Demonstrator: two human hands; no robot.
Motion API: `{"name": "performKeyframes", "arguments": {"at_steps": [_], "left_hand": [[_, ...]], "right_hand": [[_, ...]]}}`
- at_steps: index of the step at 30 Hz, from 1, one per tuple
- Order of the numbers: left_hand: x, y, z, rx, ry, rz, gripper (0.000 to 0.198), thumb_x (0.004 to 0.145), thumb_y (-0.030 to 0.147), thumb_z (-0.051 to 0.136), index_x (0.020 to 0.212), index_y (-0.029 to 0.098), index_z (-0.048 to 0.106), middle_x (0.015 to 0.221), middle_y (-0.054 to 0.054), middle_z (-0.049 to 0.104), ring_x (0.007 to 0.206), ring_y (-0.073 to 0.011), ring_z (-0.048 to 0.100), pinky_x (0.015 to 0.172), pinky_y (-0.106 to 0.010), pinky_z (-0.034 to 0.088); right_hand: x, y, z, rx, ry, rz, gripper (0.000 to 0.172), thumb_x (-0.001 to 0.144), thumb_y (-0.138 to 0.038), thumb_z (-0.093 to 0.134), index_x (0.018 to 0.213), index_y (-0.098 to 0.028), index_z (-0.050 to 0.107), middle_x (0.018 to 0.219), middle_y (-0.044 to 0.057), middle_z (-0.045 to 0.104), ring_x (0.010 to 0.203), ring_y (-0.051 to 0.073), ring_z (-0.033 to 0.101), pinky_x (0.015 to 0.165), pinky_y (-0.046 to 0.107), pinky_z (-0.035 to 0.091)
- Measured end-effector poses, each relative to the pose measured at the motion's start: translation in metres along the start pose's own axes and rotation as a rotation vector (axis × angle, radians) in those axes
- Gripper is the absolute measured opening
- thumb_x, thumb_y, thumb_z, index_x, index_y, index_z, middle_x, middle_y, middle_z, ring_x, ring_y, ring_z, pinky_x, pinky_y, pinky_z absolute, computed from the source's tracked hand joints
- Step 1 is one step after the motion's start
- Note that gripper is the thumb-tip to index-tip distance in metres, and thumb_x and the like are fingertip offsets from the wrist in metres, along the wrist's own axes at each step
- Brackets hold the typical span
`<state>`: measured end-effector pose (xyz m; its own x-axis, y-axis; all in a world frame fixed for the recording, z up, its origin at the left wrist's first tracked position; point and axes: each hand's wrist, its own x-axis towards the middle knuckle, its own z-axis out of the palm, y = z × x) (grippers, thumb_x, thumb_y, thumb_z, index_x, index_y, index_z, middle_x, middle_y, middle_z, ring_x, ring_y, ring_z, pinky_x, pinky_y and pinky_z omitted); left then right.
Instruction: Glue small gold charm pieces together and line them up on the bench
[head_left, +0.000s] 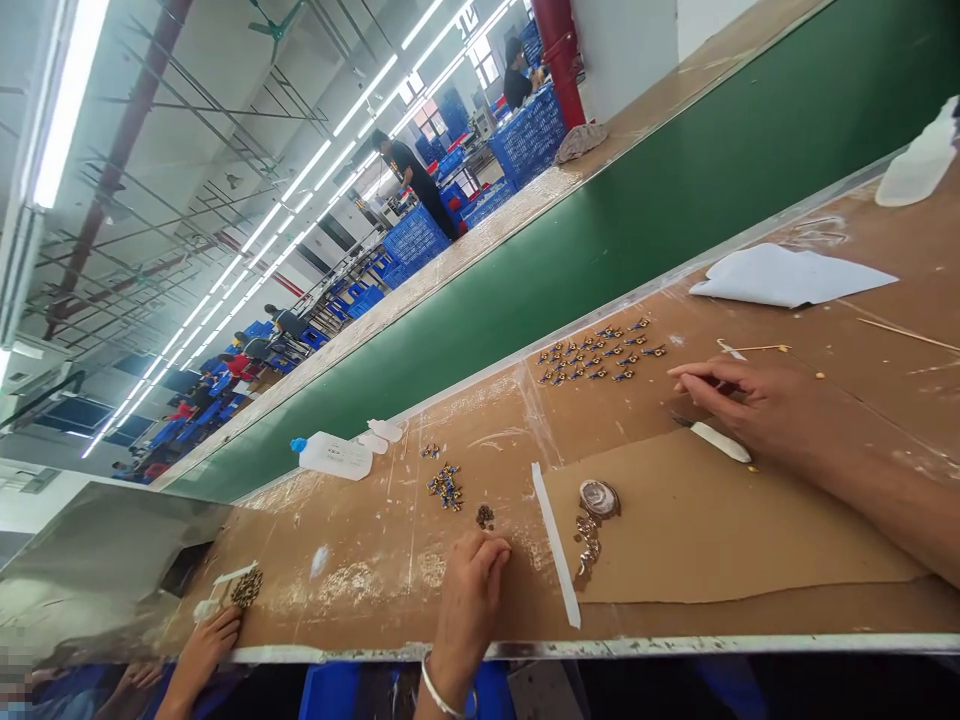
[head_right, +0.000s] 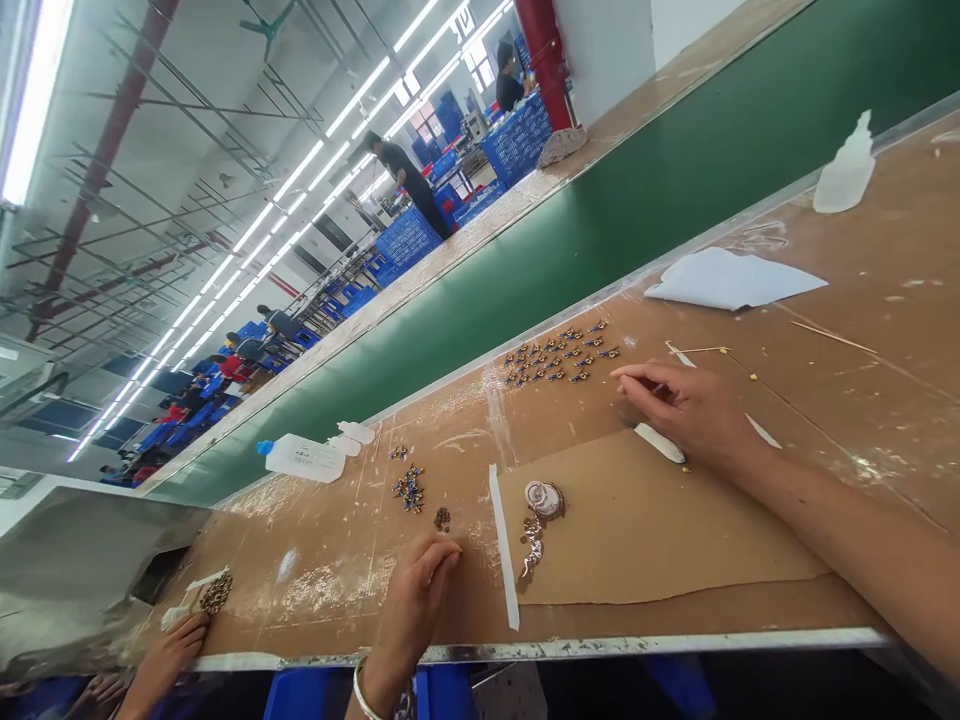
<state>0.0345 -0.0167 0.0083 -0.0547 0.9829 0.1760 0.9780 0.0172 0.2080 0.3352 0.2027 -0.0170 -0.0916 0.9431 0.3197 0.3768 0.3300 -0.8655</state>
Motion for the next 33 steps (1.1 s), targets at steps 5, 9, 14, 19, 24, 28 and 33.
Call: {"name": "performKeyframes", "arguments": {"at_steps": [5,9,14,19,24,28,33], "left_hand": [[0.004,0.007,0.001,0.173,-0.007,0.237,0.018,0.089,0.012,0.043,0.085,0.018,0.06,0.08,-0.004,0.061,0.075,-0.0166,0.052,0.065,-0.028,0.046],[0.008,0.006,0.0,0.218,-0.005,0.296,0.021,0.089,0.006,0.041,0.094,0.018,0.057,0.082,-0.004,0.06,0.077,-0.0172,0.051,0.068,-0.03,0.048],[0.009,0.002,0.004,0.197,0.037,0.321,0.029,0.089,0.004,0.037,0.102,0.019,0.058,0.083,-0.005,0.061,0.078,-0.017,0.054,0.069,-0.03,0.05],[0.002,-0.013,0.004,0.067,0.114,0.182,0.027,0.09,0.015,0.041,0.1,0.023,0.065,0.081,-0.004,0.065,0.076,-0.0164,0.057,0.068,-0.029,0.049],[-0.005,-0.04,-0.003,-0.092,0.263,-0.31,0.024,0.085,0.035,0.051,0.088,0.022,0.07,0.088,-0.007,0.069,0.082,-0.0205,0.064,0.075,-0.035,0.05],[0.0,-0.063,-0.004,-0.11,0.306,-0.455,0.027,0.081,0.039,0.051,0.083,0.021,0.07,0.086,-0.007,0.071,0.078,-0.0213,0.065,0.074,-0.035,0.051],[0.018,-0.086,-0.001,-0.135,0.315,-0.526,0.027,0.08,0.037,0.052,0.087,0.018,0.07,0.089,-0.008,0.072,0.081,-0.0208,0.066,0.076,-0.034,0.051]], "right_hand": [[-0.002,0.006,0.0,0.011,0.011,-0.02,0.032,0.079,-0.045,0.048,0.084,-0.021,0.069,0.075,0.002,0.068,0.056,0.011,0.055,0.052,0.023,0.041],[-0.003,0.012,0.001,0.015,0.016,-0.011,0.033,0.08,-0.045,0.048,0.085,-0.02,0.069,0.074,0.002,0.067,0.054,0.01,0.053,0.05,0.023,0.039],[-0.001,0.007,0.0,0.008,0.017,-0.039,0.033,0.078,-0.044,0.048,0.083,-0.02,0.07,0.071,0.001,0.067,0.047,0.009,0.048,0.047,0.023,0.037],[-0.002,0.006,0.0,-0.002,0.023,0.005,0.032,0.076,-0.044,0.048,0.081,-0.021,0.07,0.073,0.001,0.067,0.049,0.009,0.051,0.048,0.023,0.038],[-0.002,0.0,-0.001,-0.014,0.019,0.02,0.033,0.074,-0.044,0.047,0.081,-0.02,0.069,0.073,0.002,0.068,0.05,0.01,0.052,0.049,0.022,0.039],[-0.002,-0.003,-0.002,-0.025,0.03,0.035,0.035,0.073,-0.047,0.047,0.08,-0.02,0.069,0.07,0.002,0.068,0.051,0.011,0.055,0.051,0.023,0.041],[-0.002,0.002,0.001,-0.054,0.019,0.077,0.037,0.07,-0.05,0.046,0.08,-0.022,0.068,0.074,0.002,0.069,0.055,0.014,0.059,0.054,0.026,0.042]]}}
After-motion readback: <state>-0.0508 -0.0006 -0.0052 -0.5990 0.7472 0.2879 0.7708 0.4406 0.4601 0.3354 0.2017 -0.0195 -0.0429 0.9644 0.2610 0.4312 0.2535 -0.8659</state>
